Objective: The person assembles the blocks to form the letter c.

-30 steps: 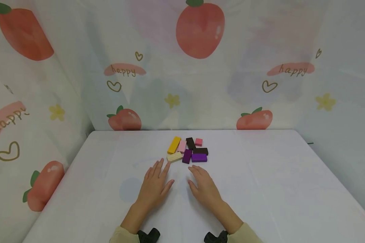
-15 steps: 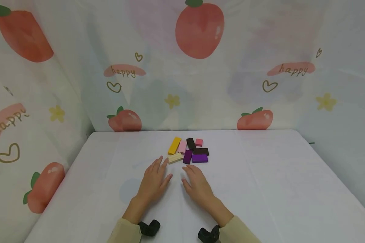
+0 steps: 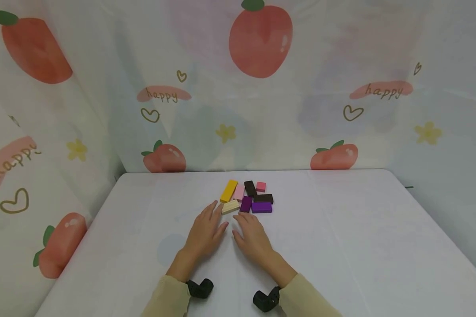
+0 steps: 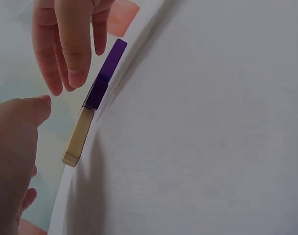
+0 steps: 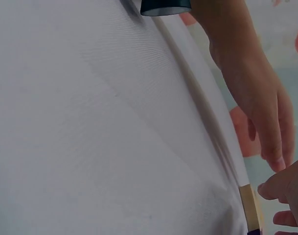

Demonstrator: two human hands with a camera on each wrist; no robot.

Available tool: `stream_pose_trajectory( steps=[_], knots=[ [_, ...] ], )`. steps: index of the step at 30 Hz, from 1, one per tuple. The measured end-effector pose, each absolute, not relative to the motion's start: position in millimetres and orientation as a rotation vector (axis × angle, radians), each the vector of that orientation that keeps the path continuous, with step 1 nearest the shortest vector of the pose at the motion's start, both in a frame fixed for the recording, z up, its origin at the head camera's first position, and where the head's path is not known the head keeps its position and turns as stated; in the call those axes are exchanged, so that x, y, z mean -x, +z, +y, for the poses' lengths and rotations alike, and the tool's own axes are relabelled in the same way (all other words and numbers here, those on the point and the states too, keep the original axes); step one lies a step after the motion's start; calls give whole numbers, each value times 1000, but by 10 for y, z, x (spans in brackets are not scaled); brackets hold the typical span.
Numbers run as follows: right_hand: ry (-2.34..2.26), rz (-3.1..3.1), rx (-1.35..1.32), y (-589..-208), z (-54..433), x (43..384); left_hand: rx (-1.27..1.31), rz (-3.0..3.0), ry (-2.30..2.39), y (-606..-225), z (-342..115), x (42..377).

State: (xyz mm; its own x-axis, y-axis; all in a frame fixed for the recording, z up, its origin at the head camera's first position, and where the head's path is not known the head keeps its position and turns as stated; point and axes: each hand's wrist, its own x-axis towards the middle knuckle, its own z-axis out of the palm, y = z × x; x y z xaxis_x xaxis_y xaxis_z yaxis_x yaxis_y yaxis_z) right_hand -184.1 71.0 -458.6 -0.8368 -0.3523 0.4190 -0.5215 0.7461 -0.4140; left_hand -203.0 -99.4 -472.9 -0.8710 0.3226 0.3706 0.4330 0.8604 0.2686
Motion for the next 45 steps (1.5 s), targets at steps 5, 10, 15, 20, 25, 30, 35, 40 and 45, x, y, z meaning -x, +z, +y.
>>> stream_pose_trajectory(
  steps=[5, 10, 15, 20, 25, 30, 35, 40, 45],
  knots=[
    [730, -2655, -676, -4562, 674, 1914, 525, -2758, -538, -4698, -1006, 2128],
    [738, -2654, -684, -4563, 656, 1972, 504, -2761, -657, -4681, -1034, 2192],
    [725, -2655, -689, -4569, 629, 2028, 441, -2730, -977, -4640, -1052, 2265],
    [701, -2678, -697, -4565, 606, 2074, 405, -2735, -1093, -4617, -1051, 2357],
    [681, -2701, -712, -4560, 593, 2101, 489, -2699, -1046, -4615, -1038, 2422],
    [640, -2681, -775, -4563, 591, 2149, 472, -2707, -1037, -4611, -999, 2497],
    [544, -2696, -840, -4520, 604, 2216, 417, -2747, -1043, -4578, -948, 2582],
    [469, -2701, -878, -4513, 607, 2266, 407, -2793, -963, -4532, -910, 2677],
    [480, -2699, -879, -4545, 600, 2289, 424, -2882, -877, -4514, -890, 2767]
  ],
)
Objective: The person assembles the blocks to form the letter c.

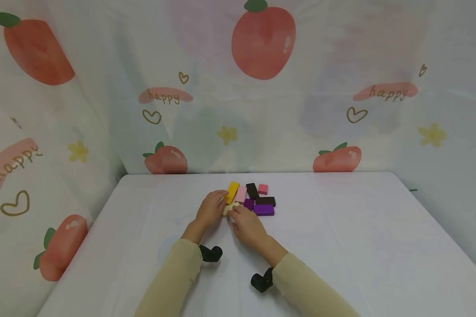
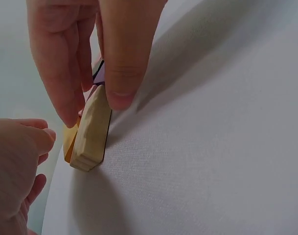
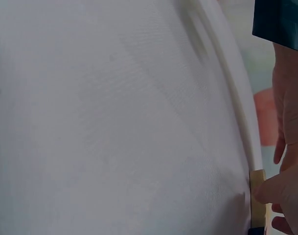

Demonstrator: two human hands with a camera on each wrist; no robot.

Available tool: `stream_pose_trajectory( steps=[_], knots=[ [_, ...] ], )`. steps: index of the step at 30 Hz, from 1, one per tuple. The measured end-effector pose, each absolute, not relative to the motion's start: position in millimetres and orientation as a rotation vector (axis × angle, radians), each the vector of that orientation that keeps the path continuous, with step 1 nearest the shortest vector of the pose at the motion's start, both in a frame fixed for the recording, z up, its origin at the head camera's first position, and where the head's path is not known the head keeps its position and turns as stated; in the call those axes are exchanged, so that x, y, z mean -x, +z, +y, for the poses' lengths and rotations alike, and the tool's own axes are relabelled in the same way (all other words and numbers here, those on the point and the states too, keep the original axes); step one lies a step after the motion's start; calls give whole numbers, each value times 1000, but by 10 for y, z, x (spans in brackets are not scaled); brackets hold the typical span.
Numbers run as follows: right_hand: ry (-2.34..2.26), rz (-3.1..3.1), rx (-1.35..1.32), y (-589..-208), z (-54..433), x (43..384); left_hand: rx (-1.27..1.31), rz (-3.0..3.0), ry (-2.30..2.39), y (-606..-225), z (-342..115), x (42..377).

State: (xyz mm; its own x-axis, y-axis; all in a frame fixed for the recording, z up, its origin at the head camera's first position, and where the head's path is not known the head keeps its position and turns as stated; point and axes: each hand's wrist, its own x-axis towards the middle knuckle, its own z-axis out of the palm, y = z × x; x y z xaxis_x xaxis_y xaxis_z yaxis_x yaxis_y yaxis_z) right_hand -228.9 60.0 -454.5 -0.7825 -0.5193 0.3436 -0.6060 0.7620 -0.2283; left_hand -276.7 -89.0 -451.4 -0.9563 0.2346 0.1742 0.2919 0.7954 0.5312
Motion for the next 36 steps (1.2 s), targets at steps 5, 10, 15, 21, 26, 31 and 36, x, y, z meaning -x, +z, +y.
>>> stream_pose_trajectory(
  steps=[5, 10, 15, 21, 26, 31, 36],
  knots=[
    [556, -2707, -884, -4559, 591, 2322, 512, -2916, -791, -4535, -889, 2829],
    [586, -2741, -848, -4553, 589, 2379, 539, -2951, -853, -4557, -874, 2844],
    [556, -2722, -831, -4573, 583, 2417, 534, -2954, -841, -4581, -868, 2828],
    [559, -2706, -824, -4586, 554, 2398, 516, -2925, -796, -4614, -895, 2809],
    [541, -2712, -818, -4598, 529, 2370, 536, -2929, -761, -4619, -916, 2796],
    [519, -2684, -833, -4624, 528, 2349, 559, -2902, -742, -4609, -936, 2777],
    [505, -2691, -820, -4618, 535, 2319, 570, -2889, -700, -4611, -936, 2761]
  ],
)
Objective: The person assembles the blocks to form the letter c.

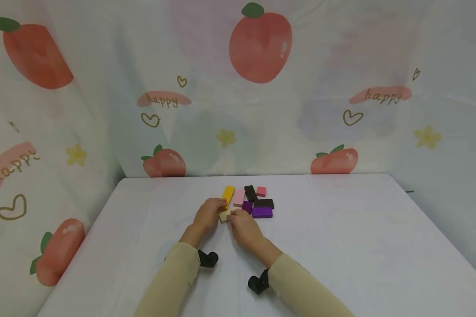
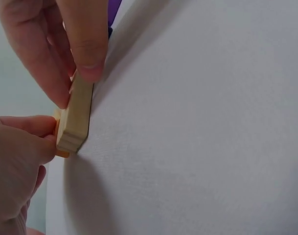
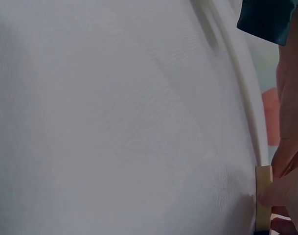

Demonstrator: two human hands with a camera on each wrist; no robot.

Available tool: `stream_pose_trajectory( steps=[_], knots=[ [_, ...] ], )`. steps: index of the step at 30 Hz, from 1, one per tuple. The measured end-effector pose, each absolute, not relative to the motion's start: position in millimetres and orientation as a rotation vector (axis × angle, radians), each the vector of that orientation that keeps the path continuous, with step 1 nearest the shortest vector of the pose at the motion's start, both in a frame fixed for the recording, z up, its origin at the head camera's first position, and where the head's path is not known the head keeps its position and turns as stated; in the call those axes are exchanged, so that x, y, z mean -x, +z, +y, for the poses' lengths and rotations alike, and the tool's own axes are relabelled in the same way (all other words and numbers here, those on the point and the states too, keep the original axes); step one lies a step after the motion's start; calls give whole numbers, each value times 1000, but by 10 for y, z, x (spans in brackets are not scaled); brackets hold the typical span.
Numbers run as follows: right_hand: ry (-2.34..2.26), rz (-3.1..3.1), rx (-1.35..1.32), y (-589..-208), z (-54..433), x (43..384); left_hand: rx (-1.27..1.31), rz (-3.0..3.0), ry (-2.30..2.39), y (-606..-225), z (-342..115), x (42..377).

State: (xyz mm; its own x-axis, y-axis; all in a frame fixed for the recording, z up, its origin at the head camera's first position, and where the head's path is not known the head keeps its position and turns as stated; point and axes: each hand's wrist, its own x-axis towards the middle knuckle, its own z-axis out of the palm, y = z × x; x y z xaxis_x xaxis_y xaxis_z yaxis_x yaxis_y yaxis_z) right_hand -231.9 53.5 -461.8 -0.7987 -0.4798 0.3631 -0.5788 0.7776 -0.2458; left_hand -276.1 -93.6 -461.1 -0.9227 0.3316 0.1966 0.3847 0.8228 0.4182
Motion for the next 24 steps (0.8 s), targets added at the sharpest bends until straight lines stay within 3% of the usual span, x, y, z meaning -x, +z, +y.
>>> stream_pose_trajectory(
  steps=[24],
  knots=[
    [407, -2734, -945, -4495, 575, 2086, 585, -2895, -667, -4585, -999, 2516]
  ],
)
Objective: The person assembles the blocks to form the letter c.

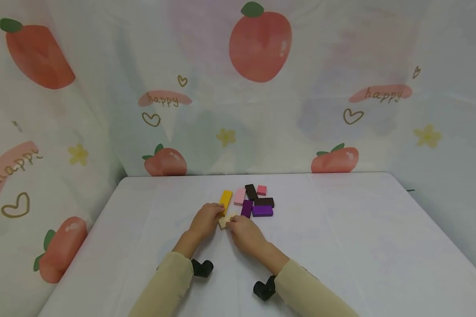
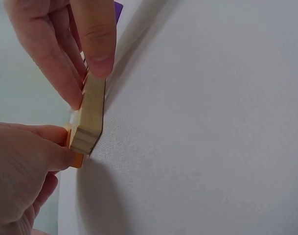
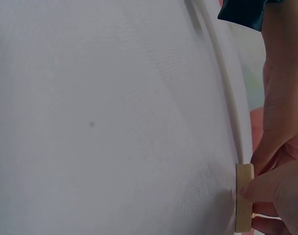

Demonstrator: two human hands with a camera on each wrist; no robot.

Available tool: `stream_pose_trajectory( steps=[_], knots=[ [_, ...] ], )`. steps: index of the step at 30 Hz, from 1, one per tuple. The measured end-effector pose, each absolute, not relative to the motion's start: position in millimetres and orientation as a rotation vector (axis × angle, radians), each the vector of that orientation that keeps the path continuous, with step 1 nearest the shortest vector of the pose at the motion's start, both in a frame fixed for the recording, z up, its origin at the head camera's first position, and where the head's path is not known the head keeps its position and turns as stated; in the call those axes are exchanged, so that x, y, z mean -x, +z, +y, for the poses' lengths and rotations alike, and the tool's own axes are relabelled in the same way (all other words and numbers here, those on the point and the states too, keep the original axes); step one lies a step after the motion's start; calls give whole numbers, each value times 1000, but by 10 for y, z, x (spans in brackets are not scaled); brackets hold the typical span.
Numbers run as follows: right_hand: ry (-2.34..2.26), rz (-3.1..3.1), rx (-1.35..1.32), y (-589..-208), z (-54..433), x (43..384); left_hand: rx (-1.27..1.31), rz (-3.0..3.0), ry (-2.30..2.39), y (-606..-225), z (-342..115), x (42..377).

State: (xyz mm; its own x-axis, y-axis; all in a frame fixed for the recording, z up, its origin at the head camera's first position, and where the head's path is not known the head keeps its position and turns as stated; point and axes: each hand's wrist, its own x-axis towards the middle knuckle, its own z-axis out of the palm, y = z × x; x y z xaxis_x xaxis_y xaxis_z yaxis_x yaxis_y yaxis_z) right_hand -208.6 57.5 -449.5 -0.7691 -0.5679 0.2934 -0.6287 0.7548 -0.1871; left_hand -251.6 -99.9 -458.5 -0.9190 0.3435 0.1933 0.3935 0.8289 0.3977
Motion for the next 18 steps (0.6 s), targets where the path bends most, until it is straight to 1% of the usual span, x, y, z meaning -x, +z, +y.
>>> stream_pose_trajectory(
  steps=[7, 18],
  knots=[
    [434, -2680, -991, -4519, 608, 2025, 589, -2888, -656, -4610, -1019, 2389],
    [454, -2695, -981, -4485, 649, 1934, 628, -2842, -603, -4656, -1029, 2219]
  ],
)
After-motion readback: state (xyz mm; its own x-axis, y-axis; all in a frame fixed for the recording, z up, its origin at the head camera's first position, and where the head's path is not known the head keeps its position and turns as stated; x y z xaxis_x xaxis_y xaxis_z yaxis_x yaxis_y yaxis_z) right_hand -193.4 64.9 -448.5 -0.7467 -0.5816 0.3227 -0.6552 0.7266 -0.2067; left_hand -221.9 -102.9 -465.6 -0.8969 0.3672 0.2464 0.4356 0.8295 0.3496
